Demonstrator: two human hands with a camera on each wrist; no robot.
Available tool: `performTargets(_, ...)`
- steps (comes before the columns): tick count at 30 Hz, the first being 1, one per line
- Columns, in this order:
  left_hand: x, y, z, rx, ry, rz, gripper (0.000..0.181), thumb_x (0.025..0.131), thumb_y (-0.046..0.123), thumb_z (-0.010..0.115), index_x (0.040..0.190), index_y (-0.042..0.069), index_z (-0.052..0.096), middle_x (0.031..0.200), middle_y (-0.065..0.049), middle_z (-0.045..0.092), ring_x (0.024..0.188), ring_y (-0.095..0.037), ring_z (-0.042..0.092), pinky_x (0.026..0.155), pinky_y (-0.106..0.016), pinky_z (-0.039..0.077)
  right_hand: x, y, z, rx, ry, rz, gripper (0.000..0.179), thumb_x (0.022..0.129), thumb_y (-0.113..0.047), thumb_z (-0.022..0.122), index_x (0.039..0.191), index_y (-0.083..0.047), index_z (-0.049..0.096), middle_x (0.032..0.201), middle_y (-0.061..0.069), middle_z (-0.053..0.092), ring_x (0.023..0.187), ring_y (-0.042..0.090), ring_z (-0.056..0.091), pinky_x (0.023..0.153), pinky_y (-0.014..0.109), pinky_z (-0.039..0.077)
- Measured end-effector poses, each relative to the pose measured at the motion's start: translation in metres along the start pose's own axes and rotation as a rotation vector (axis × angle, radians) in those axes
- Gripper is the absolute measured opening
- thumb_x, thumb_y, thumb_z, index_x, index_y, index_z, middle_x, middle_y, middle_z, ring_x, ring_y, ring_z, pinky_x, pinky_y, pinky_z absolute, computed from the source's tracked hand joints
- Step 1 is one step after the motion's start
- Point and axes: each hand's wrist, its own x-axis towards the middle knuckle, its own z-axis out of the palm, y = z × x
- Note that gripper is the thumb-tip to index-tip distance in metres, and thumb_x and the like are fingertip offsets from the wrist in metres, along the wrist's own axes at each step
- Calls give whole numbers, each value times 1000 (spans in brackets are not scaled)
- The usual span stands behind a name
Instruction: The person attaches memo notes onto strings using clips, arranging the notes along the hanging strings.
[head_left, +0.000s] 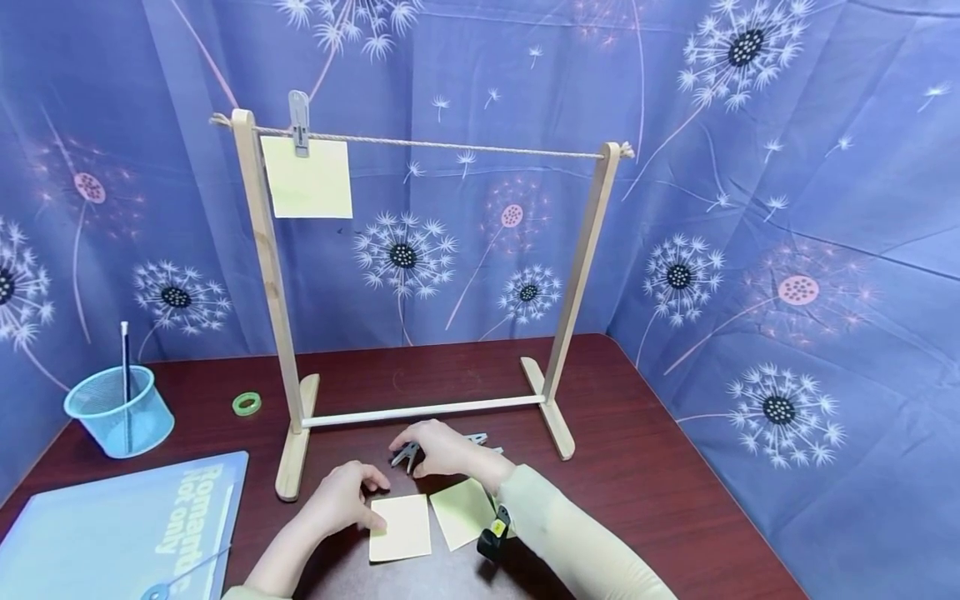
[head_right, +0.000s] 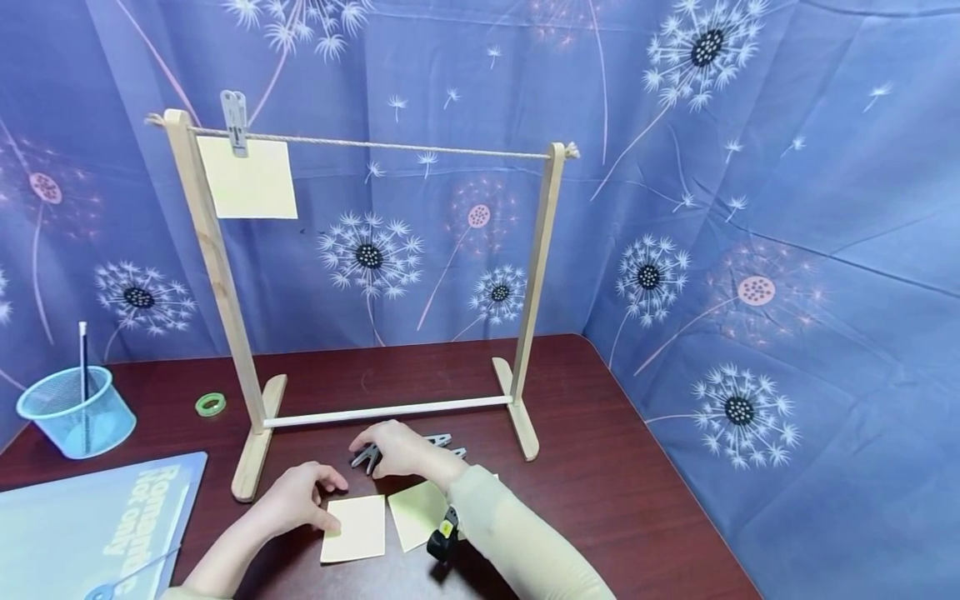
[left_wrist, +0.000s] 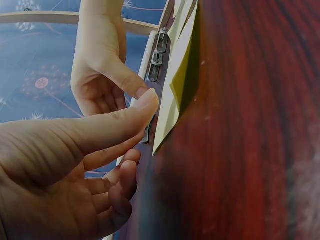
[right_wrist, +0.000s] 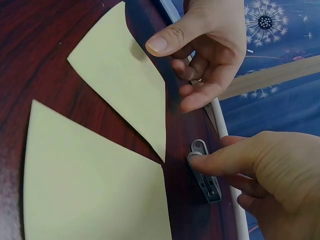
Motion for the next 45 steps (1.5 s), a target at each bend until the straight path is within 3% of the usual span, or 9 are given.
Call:
performTargets(10,-2,-2,4,81,-1,-24,46,44,7,95,80,16,67,79,2,57,75,-13,52,70,-33,45,3,3,6,-27,-36,-15,45,75,-6,83,117,-14,70,117,-1,70,110,9,62,94,15,45)
performTargets(18,-1,-4,3,63,-29,24,42,46,6,93,78,15,69,73,5,58,70,-10,51,64,-28,43,4,6,8,-20,-13,-63,38,78,-8,81,114,-12,72,111,0,71,101,6,63,89,13,46)
performTargets(33,1,1,0,48,-93,31,40,49,0,90,77,12,65,73,3,55,70,-12,49,64,-27,41,4,5,8,8,-27,-74,36,76,-18,83,110,-11,74,105,0,71,101,11,64,89,13,46)
performTargets(37,1,2,0,57,-91,33,40,49,0,90,77,12,64,74,3,54,70,-12,48,65,-27,40,3,7,8,100,9,-52,35,77,-18,82,110,-10,73,105,1,71,100,12,64,88,14,46)
performTargets(45,1,3,1,67,-71,33,44,47,0,91,75,11,60,75,2,54,71,-12,48,65,-27,41,-2,13,9,432,127,9,35,81,-12,80,114,-5,70,107,8,72,100,12,65,88,17,48)
